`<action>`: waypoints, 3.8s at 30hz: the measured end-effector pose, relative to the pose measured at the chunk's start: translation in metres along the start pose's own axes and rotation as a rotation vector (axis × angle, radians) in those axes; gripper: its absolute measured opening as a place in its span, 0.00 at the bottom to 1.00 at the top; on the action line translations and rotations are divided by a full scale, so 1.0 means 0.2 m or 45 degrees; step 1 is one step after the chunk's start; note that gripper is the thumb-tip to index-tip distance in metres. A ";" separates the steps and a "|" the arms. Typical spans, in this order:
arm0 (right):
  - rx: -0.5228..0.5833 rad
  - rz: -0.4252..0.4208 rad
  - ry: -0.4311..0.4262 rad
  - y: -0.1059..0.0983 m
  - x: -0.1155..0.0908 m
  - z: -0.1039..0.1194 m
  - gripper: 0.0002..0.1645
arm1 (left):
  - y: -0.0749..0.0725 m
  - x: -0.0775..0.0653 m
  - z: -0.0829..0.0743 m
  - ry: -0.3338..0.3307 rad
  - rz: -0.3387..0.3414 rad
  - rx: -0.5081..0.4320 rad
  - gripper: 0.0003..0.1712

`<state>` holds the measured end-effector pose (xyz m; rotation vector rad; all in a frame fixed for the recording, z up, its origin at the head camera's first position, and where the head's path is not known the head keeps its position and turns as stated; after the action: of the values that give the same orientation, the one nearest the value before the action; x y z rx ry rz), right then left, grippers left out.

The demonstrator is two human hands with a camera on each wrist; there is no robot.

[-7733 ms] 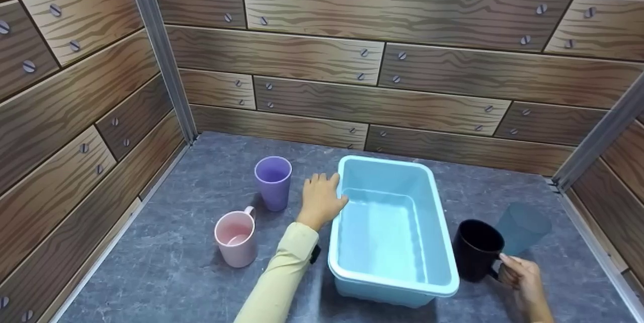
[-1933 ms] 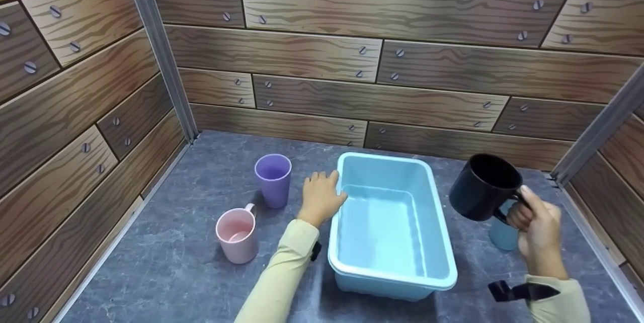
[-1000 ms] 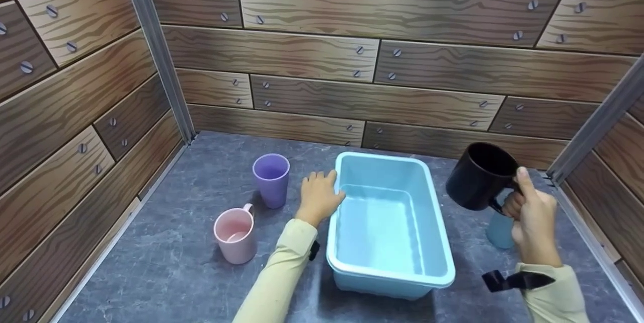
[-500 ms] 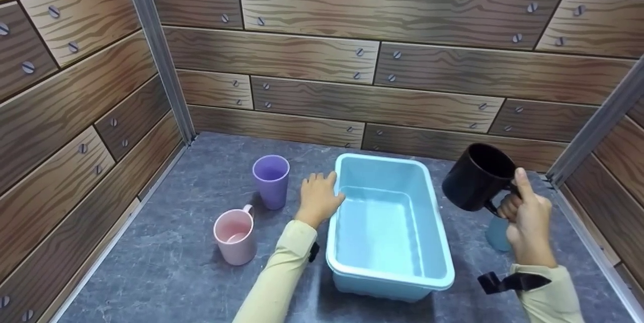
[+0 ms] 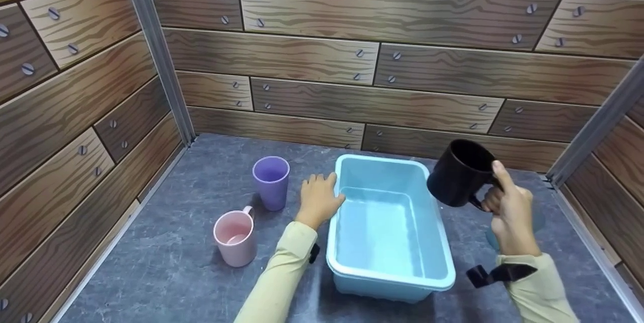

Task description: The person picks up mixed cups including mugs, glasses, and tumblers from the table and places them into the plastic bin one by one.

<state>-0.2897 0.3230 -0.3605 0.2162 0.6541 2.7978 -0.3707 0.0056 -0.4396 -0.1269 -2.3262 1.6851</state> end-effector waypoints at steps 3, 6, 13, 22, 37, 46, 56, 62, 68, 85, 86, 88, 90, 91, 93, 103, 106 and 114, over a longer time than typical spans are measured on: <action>-0.027 0.005 0.040 0.03 0.00 -0.01 0.34 | 0.00 0.00 0.00 -0.007 0.006 -0.003 0.26; -0.052 -0.001 0.068 0.05 0.00 -0.03 0.35 | 0.00 0.00 0.01 -0.019 0.043 -0.008 0.27; -0.081 -0.016 0.078 0.10 0.02 -0.06 0.36 | 0.02 0.01 0.01 -0.032 0.060 0.014 0.27; -0.137 0.020 0.091 0.19 0.03 -0.10 0.35 | 0.00 0.01 0.01 -0.034 0.066 -0.004 0.28; -0.185 -0.005 0.106 0.27 0.06 -0.17 0.33 | 0.00 0.00 0.00 -0.039 0.071 -0.015 0.28; -0.203 0.022 0.107 0.32 0.09 -0.21 0.33 | 0.01 0.01 0.01 -0.043 0.082 -0.031 0.29; -0.233 0.058 0.181 0.32 0.10 -0.24 0.33 | 0.01 0.00 0.00 -0.026 0.065 -0.021 0.28; -0.242 0.053 0.182 0.32 0.11 -0.25 0.32 | 0.01 0.01 0.00 -0.029 0.047 -0.001 0.28; -0.237 0.037 0.172 0.32 0.13 -0.27 0.30 | 0.00 0.01 0.00 -0.023 0.035 0.026 0.28; -0.274 0.012 0.226 0.34 0.15 -0.33 0.32 | 0.00 0.00 0.00 -0.023 0.047 -0.014 0.27; -0.277 0.007 0.230 0.34 0.16 -0.34 0.32 | 0.00 0.00 0.00 -0.024 0.047 -0.012 0.27; -0.289 -0.004 0.234 0.34 0.16 -0.35 0.32 | 0.00 0.00 0.00 -0.025 0.047 -0.006 0.27; -0.296 -0.007 0.238 0.34 0.17 -0.35 0.32 | 0.00 0.00 0.00 -0.031 0.050 0.000 0.27; -0.300 -0.006 0.238 0.34 0.17 -0.35 0.32 | 0.00 0.00 0.01 -0.033 0.053 0.005 0.28; -0.303 -0.009 0.241 0.34 0.17 -0.36 0.32 | 0.00 0.01 0.00 -0.034 0.059 0.009 0.28; -0.301 0.004 0.242 0.36 0.18 -0.39 0.33 | 0.01 0.01 0.01 -0.042 0.061 0.012 0.29; -0.307 0.018 0.253 0.36 0.18 -0.41 0.34 | 0.01 0.01 0.01 -0.050 0.067 0.008 0.29; -0.334 0.010 0.285 0.37 0.19 -0.45 0.33 | 0.01 0.01 0.00 -0.041 0.062 0.018 0.29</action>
<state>-0.3604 0.2328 -0.4037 -0.1470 0.3242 2.9021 -0.3721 0.0060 -0.4412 -0.1564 -2.3525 1.7382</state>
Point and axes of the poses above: each hand's wrist, its own x-axis towards the middle knuckle, its own y-axis out of the palm, z = x × y, the point moved 5 cm from there along x, towards the middle knuckle, and after that the axes turned 8 degrees about z, right-handed, at the moved point
